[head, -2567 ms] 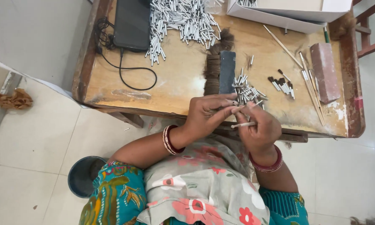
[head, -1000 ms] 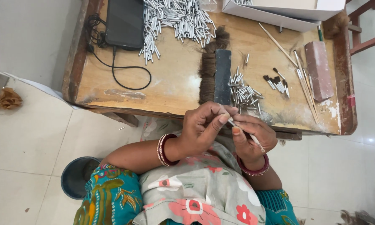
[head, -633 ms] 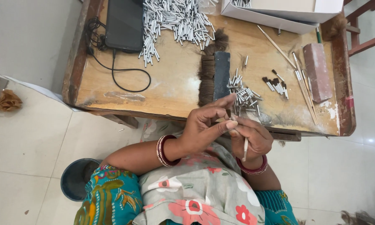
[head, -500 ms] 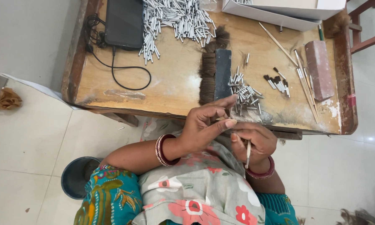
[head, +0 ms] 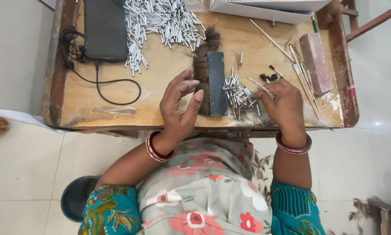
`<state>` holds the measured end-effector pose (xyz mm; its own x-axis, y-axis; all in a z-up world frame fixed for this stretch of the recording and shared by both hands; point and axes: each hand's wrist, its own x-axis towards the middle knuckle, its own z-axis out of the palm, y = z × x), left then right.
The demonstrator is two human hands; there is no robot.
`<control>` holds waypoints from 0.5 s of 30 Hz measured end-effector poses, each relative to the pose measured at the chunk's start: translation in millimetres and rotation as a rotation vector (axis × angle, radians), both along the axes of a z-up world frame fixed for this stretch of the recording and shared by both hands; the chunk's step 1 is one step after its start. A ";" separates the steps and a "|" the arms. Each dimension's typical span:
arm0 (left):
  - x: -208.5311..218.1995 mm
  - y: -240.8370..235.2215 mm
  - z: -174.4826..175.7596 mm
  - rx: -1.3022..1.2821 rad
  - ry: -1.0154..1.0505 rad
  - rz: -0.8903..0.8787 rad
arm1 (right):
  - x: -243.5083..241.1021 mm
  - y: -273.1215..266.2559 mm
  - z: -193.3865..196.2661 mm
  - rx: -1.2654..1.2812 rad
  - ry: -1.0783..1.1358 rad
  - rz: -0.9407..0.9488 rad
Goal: The person sits at a workbench assembling paintbrushes. She picks up a wooden handle, takes a bundle of bristles, inserts the bristles into the handle, and taps and presses the assembly against a block on the bench to seat it, placing finished brushes in a pile and reaching into a box for more bristles.
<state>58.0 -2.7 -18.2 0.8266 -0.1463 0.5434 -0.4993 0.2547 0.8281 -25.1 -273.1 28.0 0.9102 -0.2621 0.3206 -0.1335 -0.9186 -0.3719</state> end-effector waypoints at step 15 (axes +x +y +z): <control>-22.9 -18.2 -3.6 0.072 -0.064 -0.315 | -23.9 90.7 -13.9 -0.054 -0.585 0.410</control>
